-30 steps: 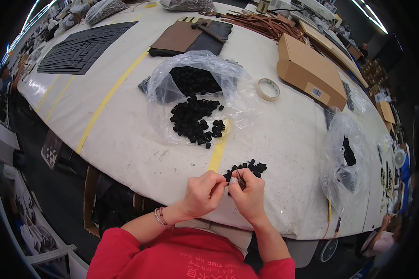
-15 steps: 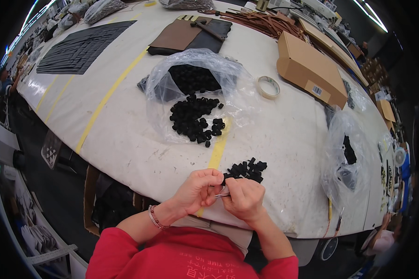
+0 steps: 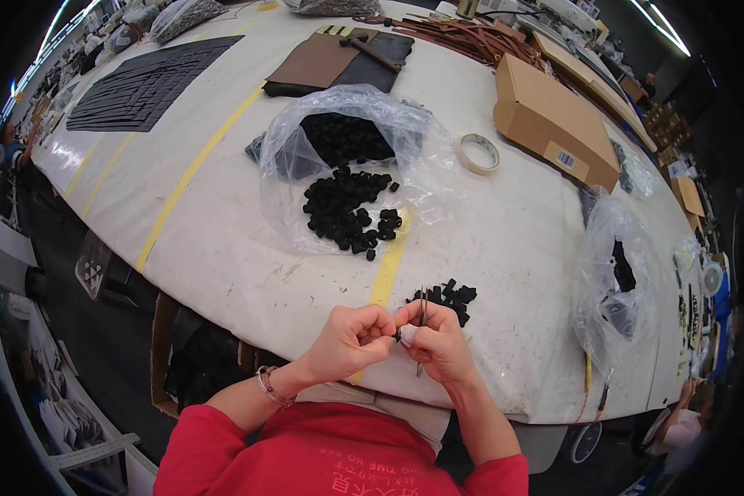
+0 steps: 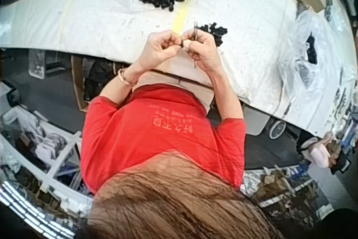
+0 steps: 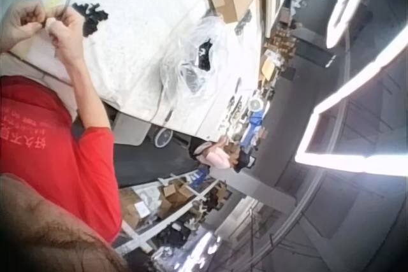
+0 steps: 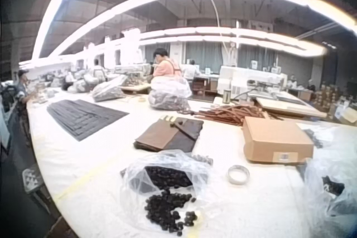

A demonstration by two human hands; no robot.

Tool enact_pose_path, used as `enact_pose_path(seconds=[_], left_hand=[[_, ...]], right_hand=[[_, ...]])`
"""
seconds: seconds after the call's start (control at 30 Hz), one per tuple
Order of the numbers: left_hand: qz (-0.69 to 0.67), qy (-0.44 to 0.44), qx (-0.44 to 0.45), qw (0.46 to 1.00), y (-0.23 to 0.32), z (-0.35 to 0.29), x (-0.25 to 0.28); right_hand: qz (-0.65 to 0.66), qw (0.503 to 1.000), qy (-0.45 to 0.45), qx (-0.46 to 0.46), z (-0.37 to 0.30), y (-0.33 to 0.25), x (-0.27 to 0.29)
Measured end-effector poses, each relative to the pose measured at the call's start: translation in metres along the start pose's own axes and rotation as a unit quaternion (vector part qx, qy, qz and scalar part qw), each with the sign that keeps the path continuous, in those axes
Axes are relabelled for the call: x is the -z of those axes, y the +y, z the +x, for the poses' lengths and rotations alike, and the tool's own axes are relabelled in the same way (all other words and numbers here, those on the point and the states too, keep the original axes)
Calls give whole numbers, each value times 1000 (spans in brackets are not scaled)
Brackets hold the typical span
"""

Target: The person assembles small black plastic or rubber components on a work table using a small hand tool.

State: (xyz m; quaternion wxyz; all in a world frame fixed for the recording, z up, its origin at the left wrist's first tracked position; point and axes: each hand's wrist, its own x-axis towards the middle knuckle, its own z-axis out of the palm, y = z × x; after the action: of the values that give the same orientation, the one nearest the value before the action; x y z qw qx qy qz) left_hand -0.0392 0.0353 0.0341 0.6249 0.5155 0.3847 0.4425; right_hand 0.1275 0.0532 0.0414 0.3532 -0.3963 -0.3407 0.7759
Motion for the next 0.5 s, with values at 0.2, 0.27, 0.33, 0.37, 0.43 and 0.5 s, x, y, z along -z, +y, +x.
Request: enact_pose_path(seconds=[0.2,0.27,0.33,0.37,0.43,0.5], left_hand=[[41,-14,-11,999,2,-2,5],[42,-34,-15,998,2,-1,6],[42,-47,-19,998,3,-1,8],[45,-51,-18,998,3,0,9],[54,-60,-18,997,5,0,11],[64,-53,-15,996,7,1,13]], right_hand=[[54,993,-103,-9,7,6,5],[31,992,-126,13,10,9,6],[39,990,-134,21,10,10,7],[44,989,-137,26,10,10,7],[54,991,-121,-1,9,9,6],[57,992,-109,-25,7,8,5]])
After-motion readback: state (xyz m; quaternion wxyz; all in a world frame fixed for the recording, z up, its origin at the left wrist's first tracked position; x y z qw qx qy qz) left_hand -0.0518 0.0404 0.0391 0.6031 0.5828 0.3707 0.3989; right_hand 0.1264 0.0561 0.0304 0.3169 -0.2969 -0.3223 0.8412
